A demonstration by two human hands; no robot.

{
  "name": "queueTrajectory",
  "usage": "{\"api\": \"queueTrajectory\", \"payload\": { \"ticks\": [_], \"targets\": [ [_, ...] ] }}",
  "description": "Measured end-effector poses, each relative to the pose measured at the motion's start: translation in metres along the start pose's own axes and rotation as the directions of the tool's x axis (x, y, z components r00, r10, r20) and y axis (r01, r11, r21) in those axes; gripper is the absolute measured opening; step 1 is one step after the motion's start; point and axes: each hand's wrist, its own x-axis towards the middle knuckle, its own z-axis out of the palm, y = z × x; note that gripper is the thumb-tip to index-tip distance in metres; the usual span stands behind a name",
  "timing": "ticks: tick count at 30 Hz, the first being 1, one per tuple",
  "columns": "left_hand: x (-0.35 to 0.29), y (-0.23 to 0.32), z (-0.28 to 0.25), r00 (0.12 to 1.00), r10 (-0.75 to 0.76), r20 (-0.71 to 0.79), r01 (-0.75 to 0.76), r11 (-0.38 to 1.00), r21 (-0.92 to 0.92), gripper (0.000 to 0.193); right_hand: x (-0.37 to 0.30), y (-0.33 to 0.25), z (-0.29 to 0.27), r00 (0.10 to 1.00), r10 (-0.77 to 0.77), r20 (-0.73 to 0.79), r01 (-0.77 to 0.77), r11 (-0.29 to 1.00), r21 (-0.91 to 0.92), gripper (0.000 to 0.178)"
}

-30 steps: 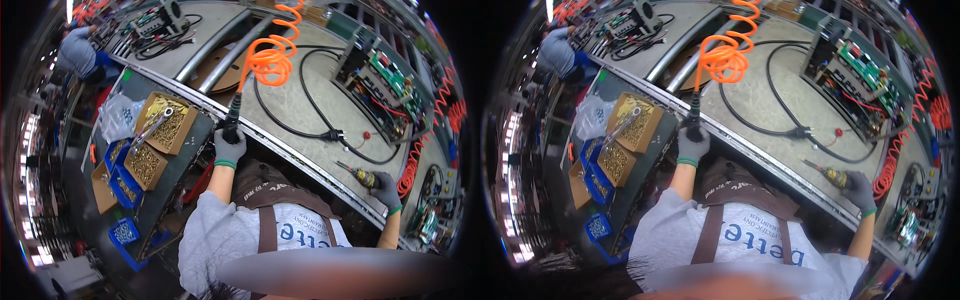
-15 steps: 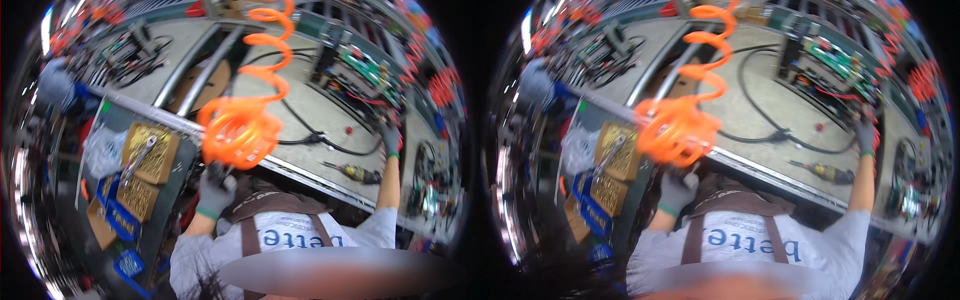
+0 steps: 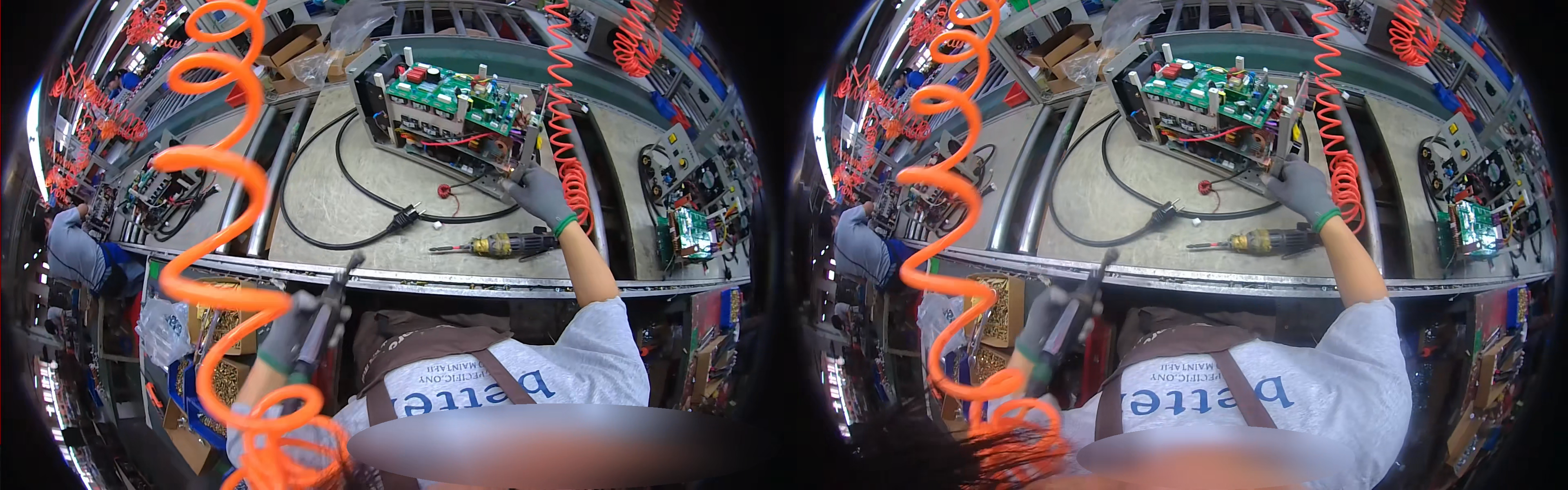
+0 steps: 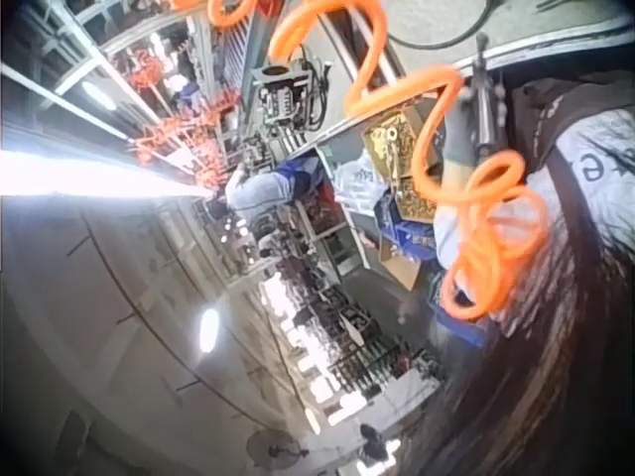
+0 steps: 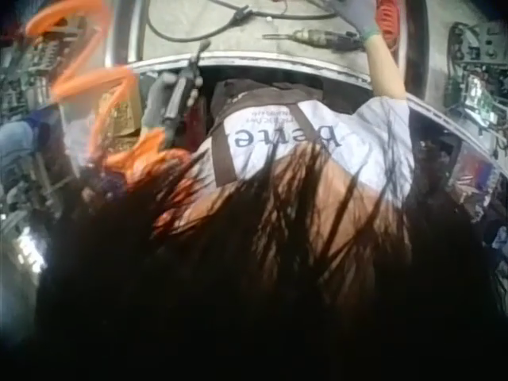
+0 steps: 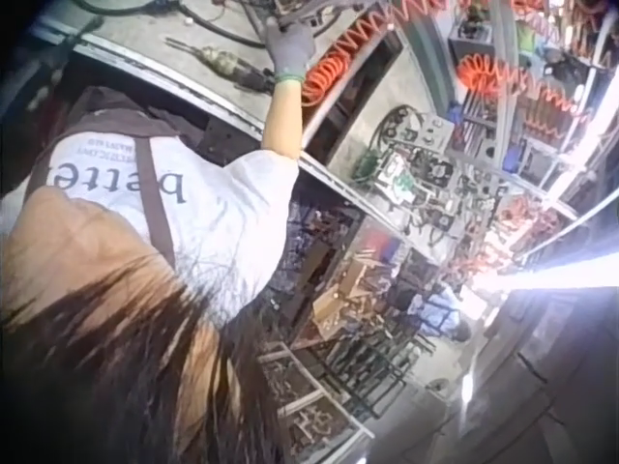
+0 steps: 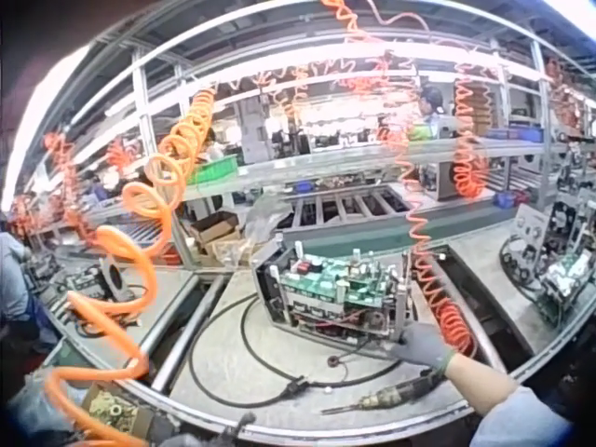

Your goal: Assembling and wiring components within an electronic inverter or power supply unit on an assembly line.

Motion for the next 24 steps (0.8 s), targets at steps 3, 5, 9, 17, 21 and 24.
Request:
{"api": "queueTrajectory", "payload": {
  "ticks": [3,5,9,17,21,24],
  "targets": [
    [0.053,0.020,0.020,0.986,0.165,0.016,-0.164,0.955,0.246,0.043,0.011,-0.001,0.003,0.998,-0.032,0.051,0.028,0.997,0.069,0.036],
    [0.099,0.037,0.026,0.983,0.158,0.091,-0.180,0.928,0.326,0.045,0.017,-0.002,0.001,0.995,-0.060,0.085,0.049,0.991,0.124,0.039],
    [0.182,0.045,0.031,0.943,0.326,0.058,-0.308,0.801,0.513,0.034,0.015,-0.006,-0.005,0.976,-0.049,0.212,0.015,0.987,0.159,0.051],
    [0.193,0.047,0.115,0.955,0.257,0.151,-0.228,0.302,0.926,0.081,0.024,-0.010,-0.008,0.945,-0.100,0.313,0.058,0.988,0.142,0.050],
    [0.206,0.044,0.112,0.937,0.285,0.203,-0.236,0.086,0.968,0.113,0.031,-0.009,0.000,0.941,-0.106,0.321,0.070,0.990,0.124,0.051],
    [0.221,0.040,0.111,0.921,0.341,0.189,-0.221,0.059,0.973,0.114,0.038,-0.006,0.011,0.951,-0.166,0.260,0.107,0.968,0.227,0.054]
  ]
}}
